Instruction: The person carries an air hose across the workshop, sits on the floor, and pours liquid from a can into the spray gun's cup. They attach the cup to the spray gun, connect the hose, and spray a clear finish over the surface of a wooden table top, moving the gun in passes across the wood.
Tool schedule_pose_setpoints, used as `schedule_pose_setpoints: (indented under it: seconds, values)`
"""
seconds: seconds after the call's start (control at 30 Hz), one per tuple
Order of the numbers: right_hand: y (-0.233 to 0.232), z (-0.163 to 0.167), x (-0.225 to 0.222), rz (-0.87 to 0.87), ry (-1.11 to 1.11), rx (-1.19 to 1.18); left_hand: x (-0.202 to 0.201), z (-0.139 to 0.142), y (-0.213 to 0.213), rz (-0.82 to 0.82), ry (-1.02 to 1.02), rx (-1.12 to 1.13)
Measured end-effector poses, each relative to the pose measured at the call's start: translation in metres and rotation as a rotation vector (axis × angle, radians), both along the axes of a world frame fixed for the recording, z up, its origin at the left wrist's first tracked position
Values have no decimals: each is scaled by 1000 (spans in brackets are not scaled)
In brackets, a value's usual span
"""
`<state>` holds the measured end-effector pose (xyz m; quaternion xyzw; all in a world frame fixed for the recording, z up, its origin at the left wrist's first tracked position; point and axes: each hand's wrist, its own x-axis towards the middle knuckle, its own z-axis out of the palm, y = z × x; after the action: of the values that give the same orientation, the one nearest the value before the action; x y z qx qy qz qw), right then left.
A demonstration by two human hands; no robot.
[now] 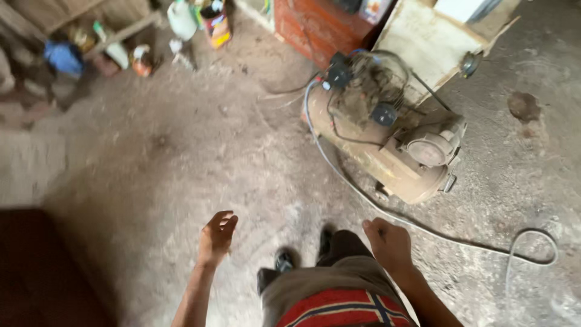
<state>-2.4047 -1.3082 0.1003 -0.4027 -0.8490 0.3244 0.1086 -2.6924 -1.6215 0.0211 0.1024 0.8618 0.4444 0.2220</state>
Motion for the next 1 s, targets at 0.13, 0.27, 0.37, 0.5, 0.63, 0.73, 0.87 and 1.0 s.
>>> schedule_pose_setpoints:
  seconds: [0.13,0.27,0.37,0.5,0.63,0.73,0.87,1.0]
  values:
    - [37,-26,-21,-149,19,-93,-59,0,100,-154,-90,71]
    - [95,-53,-61,-280,52,-112,-82,-19,207,-305,-132,513]
    - [140,-69,-105,-352,123,-169,-99,-35,266,-343,-104,23]
    - [190,-79,-171,-188,-31,-178,-140,-52,322,-418,76,-60]
    - [211,-72,-207,-272,-14,-183,-177,-55,354,-381,-81,-62]
    - [236,-71,-226,-296,-48,-127,-222,-71,411,-495,-75,21]
    - [238,-83,-227,-596,-244,-285,-284,-126,503,-685,25,23]
    - [187,-92,-210,-822,-245,-103,-338,-178,602,-809,106,-90]
